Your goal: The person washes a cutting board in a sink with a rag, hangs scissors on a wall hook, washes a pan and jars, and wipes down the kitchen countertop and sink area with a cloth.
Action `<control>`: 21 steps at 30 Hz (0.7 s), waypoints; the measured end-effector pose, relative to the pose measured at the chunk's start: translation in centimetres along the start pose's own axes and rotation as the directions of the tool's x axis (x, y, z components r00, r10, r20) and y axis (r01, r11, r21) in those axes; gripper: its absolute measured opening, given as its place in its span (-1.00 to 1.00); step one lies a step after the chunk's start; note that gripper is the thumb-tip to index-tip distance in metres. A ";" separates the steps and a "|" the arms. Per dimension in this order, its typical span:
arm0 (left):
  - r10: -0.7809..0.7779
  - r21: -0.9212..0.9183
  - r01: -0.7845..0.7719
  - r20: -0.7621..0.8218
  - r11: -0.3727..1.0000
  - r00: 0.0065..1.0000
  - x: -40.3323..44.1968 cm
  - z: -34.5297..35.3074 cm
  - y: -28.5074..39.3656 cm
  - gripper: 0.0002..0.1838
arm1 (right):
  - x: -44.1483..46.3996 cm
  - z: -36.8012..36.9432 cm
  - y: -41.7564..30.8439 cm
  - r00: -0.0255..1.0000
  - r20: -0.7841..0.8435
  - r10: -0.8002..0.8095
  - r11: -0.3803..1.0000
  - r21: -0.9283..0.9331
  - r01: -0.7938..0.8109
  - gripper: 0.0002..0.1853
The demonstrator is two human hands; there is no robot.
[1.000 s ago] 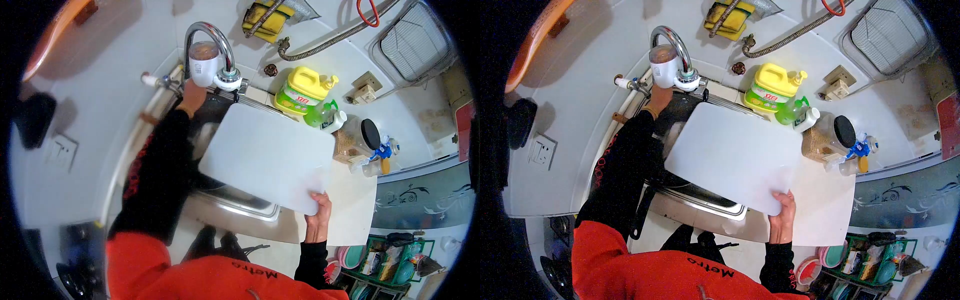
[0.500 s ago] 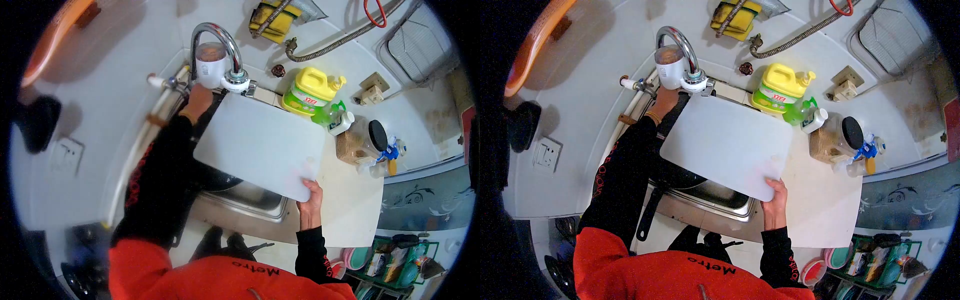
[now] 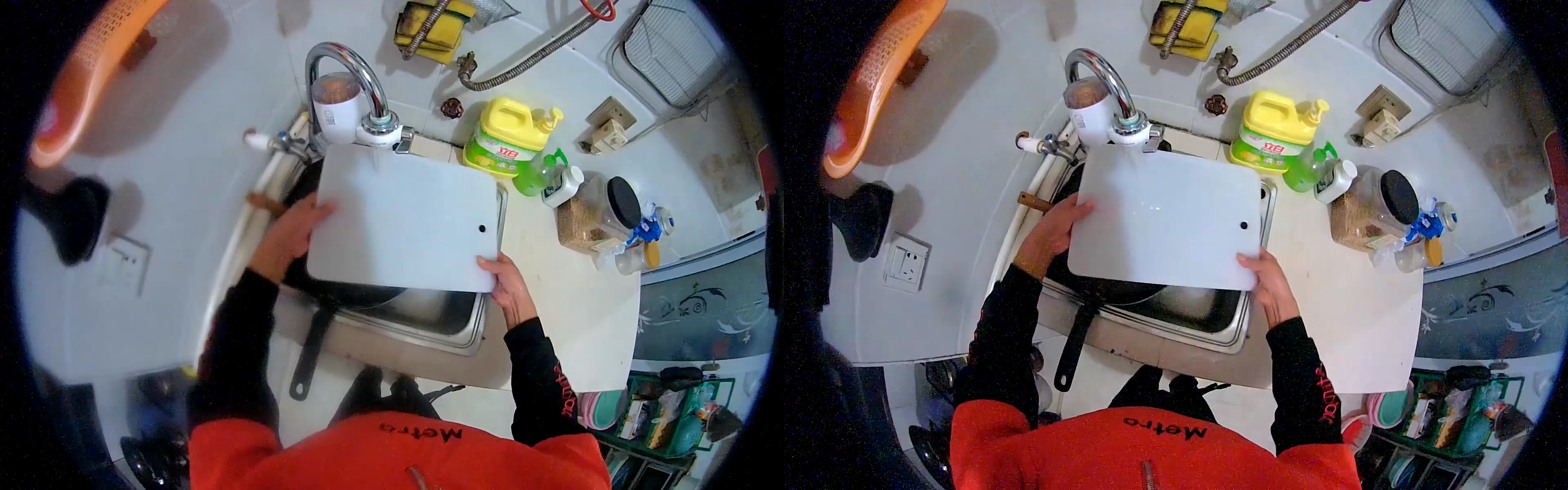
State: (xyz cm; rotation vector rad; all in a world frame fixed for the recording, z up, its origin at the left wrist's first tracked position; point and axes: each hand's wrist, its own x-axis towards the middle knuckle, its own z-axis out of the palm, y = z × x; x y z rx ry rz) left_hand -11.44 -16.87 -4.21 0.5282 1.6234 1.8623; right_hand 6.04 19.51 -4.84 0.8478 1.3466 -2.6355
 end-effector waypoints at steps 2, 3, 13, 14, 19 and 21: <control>-0.191 -0.308 0.124 -0.198 0.943 0.961 -2.8 2.4 4.1 -0.61 | 2.3 0.8 0.3 0.999 0.051 0.017 0.966 -0.260 -0.003 -0.63; -0.189 -0.303 0.122 -0.203 0.945 0.961 -3.7 2.5 4.5 -0.61 | 3.5 1.4 0.3 0.996 0.087 0.015 0.958 -0.285 0.011 -0.66; -0.100 -0.204 -0.007 -0.510 0.979 0.855 -9.9 0.2 6.1 -0.54 | 10.9 9.6 1.0 0.989 0.146 -0.015 0.902 -0.425 0.077 -0.82; -0.076 -0.252 -0.059 -0.496 0.966 0.865 -9.0 0.0 5.0 -0.55 | 11.8 8.8 0.7 0.983 0.180 -0.028 0.910 -0.403 0.100 -0.81; -0.014 -0.428 -0.160 -0.376 0.889 0.927 -3.4 1.2 0.8 -0.63 | 9.1 5.2 -5.2 0.968 0.119 -0.223 0.844 -0.473 0.253 -0.75; -0.046 -0.471 -0.051 -0.191 0.880 0.980 -1.5 2.3 -0.6 -0.68 | 5.9 3.5 -7.5 0.970 0.067 -0.232 0.838 -0.492 0.234 -0.74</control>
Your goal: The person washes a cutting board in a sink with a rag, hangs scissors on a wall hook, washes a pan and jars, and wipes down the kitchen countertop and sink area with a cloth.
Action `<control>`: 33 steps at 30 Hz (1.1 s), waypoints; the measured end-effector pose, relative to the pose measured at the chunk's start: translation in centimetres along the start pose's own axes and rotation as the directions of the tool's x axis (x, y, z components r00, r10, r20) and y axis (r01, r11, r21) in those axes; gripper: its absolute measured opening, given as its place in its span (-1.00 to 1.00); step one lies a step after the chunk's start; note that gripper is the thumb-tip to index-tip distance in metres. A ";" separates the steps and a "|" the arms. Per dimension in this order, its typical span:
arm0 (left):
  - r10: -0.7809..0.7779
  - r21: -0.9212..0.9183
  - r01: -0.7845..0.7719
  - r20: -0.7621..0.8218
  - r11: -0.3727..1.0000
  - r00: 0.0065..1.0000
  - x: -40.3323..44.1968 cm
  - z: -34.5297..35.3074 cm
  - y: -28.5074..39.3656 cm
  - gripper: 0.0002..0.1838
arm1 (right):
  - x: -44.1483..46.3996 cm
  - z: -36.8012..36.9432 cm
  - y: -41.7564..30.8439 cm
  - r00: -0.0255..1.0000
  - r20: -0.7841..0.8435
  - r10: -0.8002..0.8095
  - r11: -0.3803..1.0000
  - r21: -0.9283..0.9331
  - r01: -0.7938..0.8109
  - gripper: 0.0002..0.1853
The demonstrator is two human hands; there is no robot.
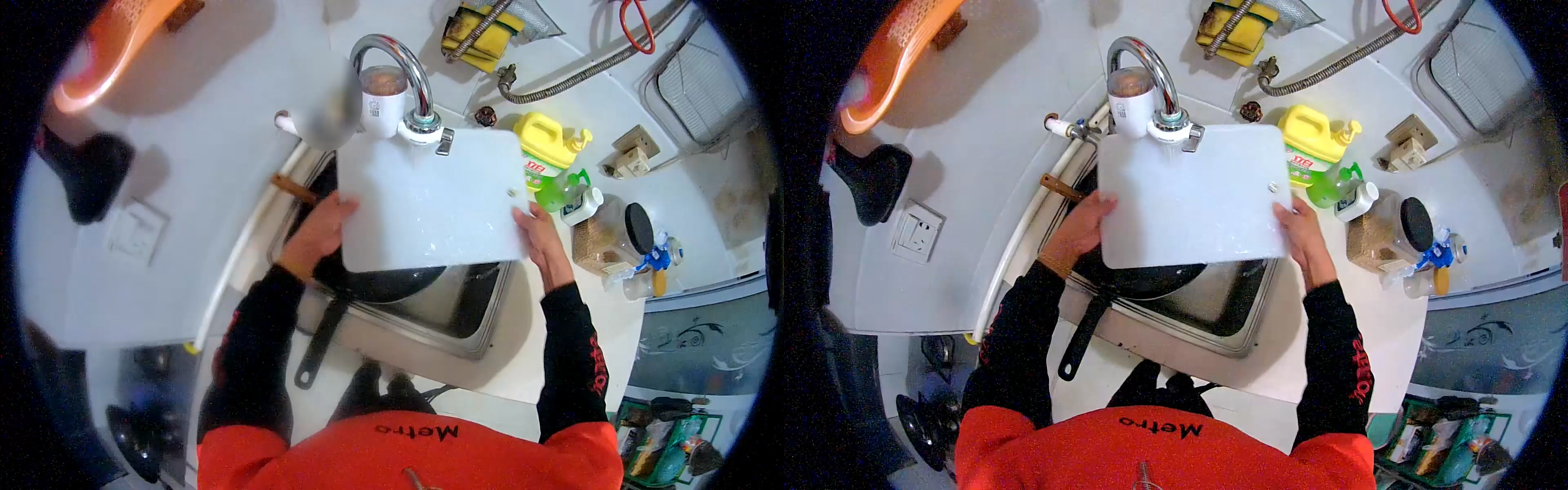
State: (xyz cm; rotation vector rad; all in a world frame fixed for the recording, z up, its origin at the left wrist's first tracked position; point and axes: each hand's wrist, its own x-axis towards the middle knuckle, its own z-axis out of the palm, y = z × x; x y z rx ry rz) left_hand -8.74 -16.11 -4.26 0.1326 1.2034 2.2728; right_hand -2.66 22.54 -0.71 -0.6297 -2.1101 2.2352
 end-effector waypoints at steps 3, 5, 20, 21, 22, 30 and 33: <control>-0.163 0.040 0.162 0.043 0.986 0.986 2.0 0.5 -2.7 -0.59 | -4.8 -3.4 -1.6 0.996 -0.075 0.042 0.996 -0.073 -0.048 -0.74; -0.150 0.295 0.115 0.099 0.948 0.984 2.2 1.3 -3.3 -0.56 | -8.1 -4.8 -2.7 0.995 -0.058 0.076 0.994 -0.073 -0.080 -0.68; -0.064 0.659 -0.114 0.240 0.743 0.969 3.2 5.5 -3.0 -0.62 | -15.7 -10.7 -6.5 0.688 0.179 -0.704 0.364 -0.740 0.565 -0.69; -0.207 0.416 0.104 0.209 0.903 0.956 3.1 8.7 -2.2 -0.53 | -16.2 -11.1 -7.0 0.584 0.200 -0.787 0.257 -0.753 0.605 -0.72; -0.348 0.128 0.327 0.223 0.937 0.911 3.2 11.0 -1.8 -0.45 | -16.8 -12.2 -6.2 0.716 -0.023 -0.698 0.611 -0.539 0.579 -0.77; -0.195 -0.205 0.734 0.887 0.647 0.419 11.3 9.5 -6.9 -0.22 | -15.5 -15.0 -3.9 0.801 -0.348 -0.487 0.873 -0.148 0.466 -0.75; -0.032 0.491 -0.043 0.143 0.870 0.989 8.0 12.7 -6.2 -0.42 | -13.0 -14.0 -3.3 0.866 -0.405 -0.293 0.953 -0.054 0.297 -0.79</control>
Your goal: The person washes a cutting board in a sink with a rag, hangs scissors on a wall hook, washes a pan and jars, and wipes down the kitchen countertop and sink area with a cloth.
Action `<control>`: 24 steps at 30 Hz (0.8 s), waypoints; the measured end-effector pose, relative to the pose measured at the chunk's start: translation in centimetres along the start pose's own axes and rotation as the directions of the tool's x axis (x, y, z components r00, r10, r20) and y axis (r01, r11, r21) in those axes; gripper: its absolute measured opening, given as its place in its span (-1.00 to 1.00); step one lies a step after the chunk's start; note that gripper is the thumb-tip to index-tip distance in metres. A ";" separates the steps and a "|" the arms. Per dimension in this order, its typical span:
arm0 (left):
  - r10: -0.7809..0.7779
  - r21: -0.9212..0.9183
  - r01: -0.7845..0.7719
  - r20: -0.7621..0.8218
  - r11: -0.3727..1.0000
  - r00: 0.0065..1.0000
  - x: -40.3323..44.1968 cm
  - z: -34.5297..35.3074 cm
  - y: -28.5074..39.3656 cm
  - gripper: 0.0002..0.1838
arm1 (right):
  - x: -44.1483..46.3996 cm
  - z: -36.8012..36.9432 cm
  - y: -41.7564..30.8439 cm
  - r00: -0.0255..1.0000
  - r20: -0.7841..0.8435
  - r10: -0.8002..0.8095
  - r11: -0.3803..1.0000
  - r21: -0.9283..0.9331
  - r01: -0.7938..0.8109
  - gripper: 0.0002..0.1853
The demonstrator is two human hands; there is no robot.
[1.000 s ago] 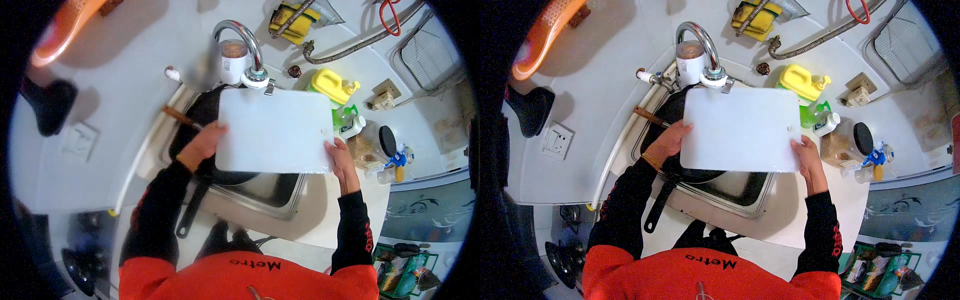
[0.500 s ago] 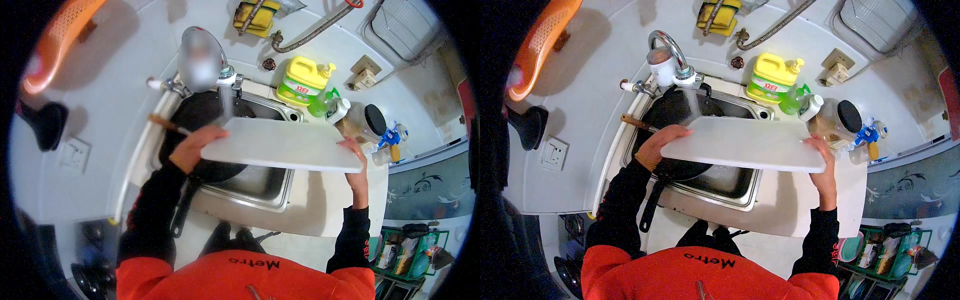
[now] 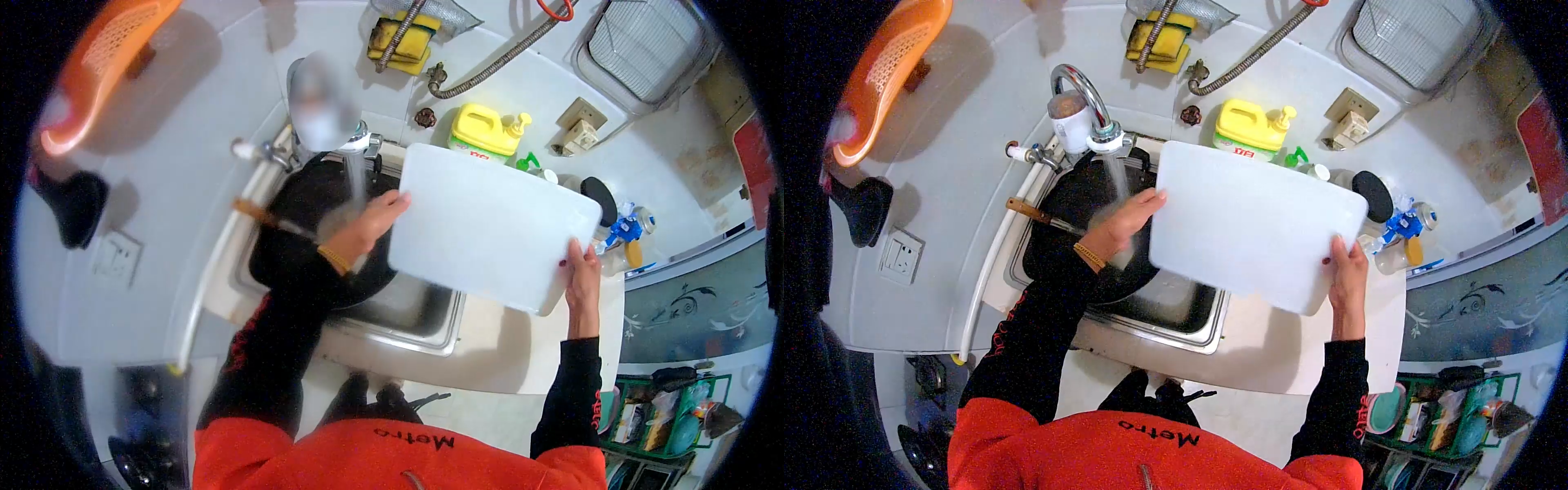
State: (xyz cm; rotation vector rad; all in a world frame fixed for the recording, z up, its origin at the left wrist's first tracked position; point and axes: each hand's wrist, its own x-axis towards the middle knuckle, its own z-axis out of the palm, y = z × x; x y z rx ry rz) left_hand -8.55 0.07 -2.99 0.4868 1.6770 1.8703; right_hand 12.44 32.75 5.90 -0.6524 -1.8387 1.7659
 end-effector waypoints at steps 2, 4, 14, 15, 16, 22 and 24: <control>-0.059 0.087 0.062 -0.037 0.994 0.998 -0.5 -2.4 -0.6 -0.52 | 0.9 2.8 0.7 0.990 0.012 0.142 0.987 0.069 -0.143 -0.79; -0.168 -0.120 0.160 -0.057 0.980 0.984 -2.7 -3.8 1.6 -0.57 | 2.1 4.7 2.3 0.974 0.087 0.207 0.978 0.005 -0.209 -0.79; -0.131 -0.079 0.116 -0.216 0.990 0.968 -4.9 -10.4 2.1 -0.64 | 2.8 12.6 6.3 0.937 0.212 0.279 0.926 0.200 -0.321 -0.92; -0.130 -0.082 0.115 -0.213 0.990 0.968 -4.8 -11.0 2.0 -0.64 | 2.8 13.4 6.3 0.945 0.219 0.245 0.928 0.231 -0.294 -0.92; -0.078 -0.082 0.061 -0.230 0.995 0.970 -4.9 -12.0 1.9 -0.64 | 3.2 14.3 6.7 0.946 0.214 0.244 0.929 0.228 -0.292 -0.92; -0.046 -0.087 0.006 -0.465 0.996 0.884 -7.9 -16.5 4.1 -0.69 | 5.2 22.1 9.5 0.894 0.379 0.238 0.932 0.170 -0.320 -0.82; -0.024 -0.028 0.011 -0.529 1.000 0.848 -10.2 -17.7 5.6 -0.69 | 4.3 25.0 10.4 0.816 0.477 0.327 0.882 0.156 -0.445 -0.83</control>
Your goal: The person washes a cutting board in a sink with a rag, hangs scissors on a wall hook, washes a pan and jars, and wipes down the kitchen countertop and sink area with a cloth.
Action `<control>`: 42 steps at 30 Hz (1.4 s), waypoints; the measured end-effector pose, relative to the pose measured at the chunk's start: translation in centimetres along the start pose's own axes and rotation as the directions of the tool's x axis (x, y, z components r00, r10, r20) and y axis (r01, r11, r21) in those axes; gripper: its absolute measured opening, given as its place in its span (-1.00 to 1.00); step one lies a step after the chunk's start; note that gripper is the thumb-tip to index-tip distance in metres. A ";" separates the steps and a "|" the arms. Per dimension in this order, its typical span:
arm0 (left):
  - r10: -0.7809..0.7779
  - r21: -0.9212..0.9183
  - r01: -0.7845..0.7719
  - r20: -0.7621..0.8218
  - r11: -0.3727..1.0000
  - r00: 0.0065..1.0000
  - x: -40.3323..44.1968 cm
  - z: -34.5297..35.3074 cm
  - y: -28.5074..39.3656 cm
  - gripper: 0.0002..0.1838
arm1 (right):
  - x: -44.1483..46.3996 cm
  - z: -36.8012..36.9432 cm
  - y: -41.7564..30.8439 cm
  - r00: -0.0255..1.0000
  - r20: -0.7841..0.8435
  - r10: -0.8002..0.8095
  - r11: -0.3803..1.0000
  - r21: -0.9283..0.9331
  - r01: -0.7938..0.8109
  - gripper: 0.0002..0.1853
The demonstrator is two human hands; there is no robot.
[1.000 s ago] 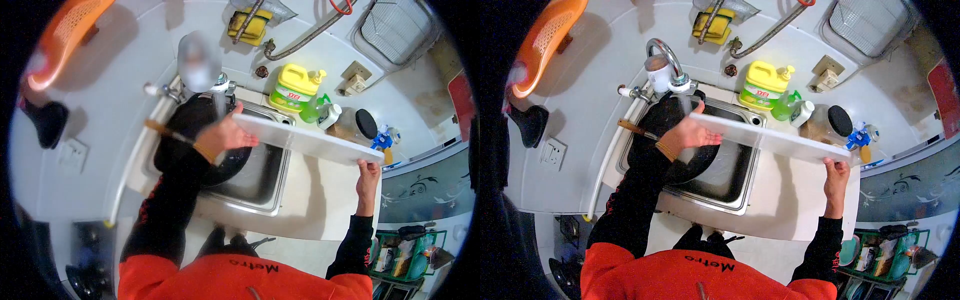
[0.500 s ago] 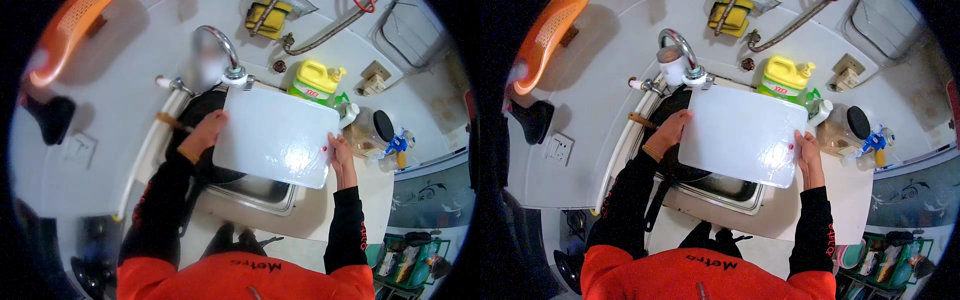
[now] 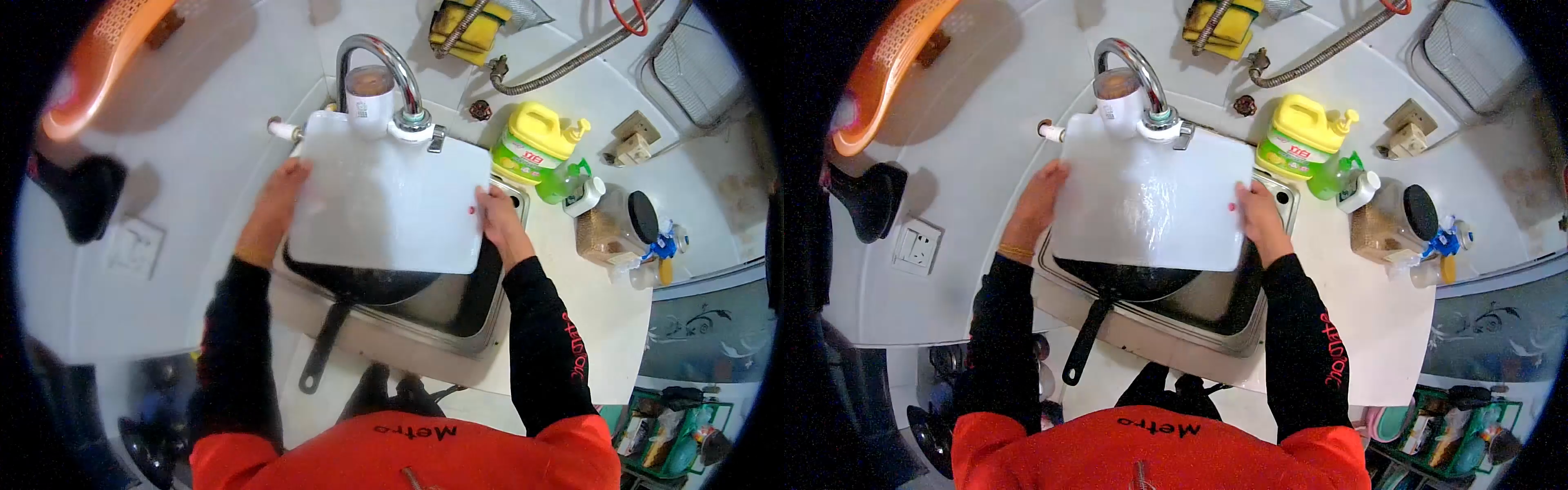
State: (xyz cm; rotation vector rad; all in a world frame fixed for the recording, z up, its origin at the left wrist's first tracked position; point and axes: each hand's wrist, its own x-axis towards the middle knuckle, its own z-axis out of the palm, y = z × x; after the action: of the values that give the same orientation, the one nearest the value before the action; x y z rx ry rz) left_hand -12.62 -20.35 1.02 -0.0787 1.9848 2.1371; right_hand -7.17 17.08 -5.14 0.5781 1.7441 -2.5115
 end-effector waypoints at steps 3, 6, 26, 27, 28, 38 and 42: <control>0.065 0.178 -0.059 -0.025 0.982 0.998 -3.0 -3.0 3.5 -0.69 | 0.3 4.1 3.5 0.987 -0.012 0.157 0.979 -0.127 -0.158 -0.79; 0.035 0.179 -0.010 -0.137 0.984 0.990 -3.7 -6.4 4.6 -0.71 | -0.7 7.9 4.5 0.937 0.093 0.336 0.936 -0.144 -0.321 -0.79; -0.139 -0.254 0.175 0.152 0.951 0.979 -0.1 0.6 -3.1 -0.68 | -3.0 -0.3 -7.5 0.990 -0.131 0.052 0.933 -0.346 -0.095 -0.76; -0.175 -0.274 0.219 0.175 0.937 0.969 0.6 1.7 -3.9 -0.70 | -3.6 -1.3 -8.4 0.985 -0.167 0.033 0.922 -0.375 -0.094 -0.74; -0.178 -0.277 0.225 0.185 0.934 0.966 1.2 2.6 -5.0 -0.70 | -4.3 -2.3 -9.1 0.979 -0.203 0.014 0.910 -0.403 -0.097 -0.72; 0.151 0.154 -0.247 0.463 0.957 0.873 5.4 10.7 -5.7 -0.75 | -8.6 -9.6 -10.0 0.918 -0.359 -0.165 0.952 -0.301 0.053 -0.84; -0.012 -0.223 0.088 0.325 0.971 0.946 8.0 7.6 -5.2 -0.74 | -6.2 -6.5 -8.6 0.964 -0.254 -0.077 0.988 -0.150 0.039 -0.79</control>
State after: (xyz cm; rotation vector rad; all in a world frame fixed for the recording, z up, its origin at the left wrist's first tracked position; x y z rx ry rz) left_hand -18.50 -11.48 -4.97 0.1694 1.5294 2.1791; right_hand -1.57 25.09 2.60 0.8926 2.0361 -2.4105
